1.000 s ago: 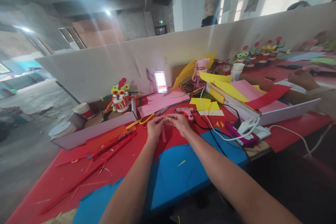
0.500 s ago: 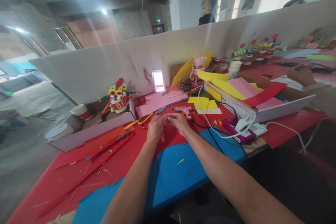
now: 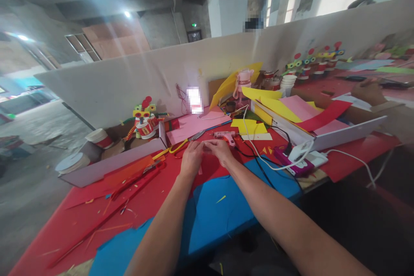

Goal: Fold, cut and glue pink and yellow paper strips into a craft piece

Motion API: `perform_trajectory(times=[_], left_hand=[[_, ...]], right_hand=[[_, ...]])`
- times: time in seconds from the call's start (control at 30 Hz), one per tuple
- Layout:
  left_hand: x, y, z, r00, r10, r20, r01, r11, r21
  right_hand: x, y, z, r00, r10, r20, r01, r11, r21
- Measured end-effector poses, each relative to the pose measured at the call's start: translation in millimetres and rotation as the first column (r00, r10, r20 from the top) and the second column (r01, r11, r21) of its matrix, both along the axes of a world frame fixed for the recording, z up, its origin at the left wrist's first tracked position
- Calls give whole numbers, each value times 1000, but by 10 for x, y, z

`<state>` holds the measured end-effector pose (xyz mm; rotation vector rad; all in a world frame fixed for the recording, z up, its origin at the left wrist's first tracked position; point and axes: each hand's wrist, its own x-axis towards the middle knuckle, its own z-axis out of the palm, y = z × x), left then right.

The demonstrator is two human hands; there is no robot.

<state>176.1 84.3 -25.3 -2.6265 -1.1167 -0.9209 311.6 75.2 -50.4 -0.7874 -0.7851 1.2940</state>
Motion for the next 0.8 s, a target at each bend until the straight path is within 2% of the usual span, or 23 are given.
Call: perform_trajectory(times=[0.13, 0.2, 0.3, 0.43, 0.6, 0.8], left_hand=[[6, -14, 3, 964, -35, 262, 76, 986, -147], [7, -20, 6, 907, -5, 420, 113, 966, -233], [13, -26, 14, 791, 103, 603, 150, 923, -355], [38, -30, 15, 707, 183, 684, 241, 846, -476], [59, -10, -35, 606, 253, 754, 365, 754, -546], [15, 7, -97, 481, 383, 789, 456, 660, -598]], right_hand=[[-5, 19, -27, 999, -20, 43, 21, 1000, -1], [-8, 29, -33, 997, -48, 65, 48, 999, 8], [-11, 38, -30, 988, -107, 111, 104, 994, 30], [-19, 29, -23, 972, -161, 172, 149, 985, 84], [-43, 4, -29, 944, -216, 251, 176, 969, 171], [-75, -7, -47, 955, -165, 246, 131, 980, 149]])
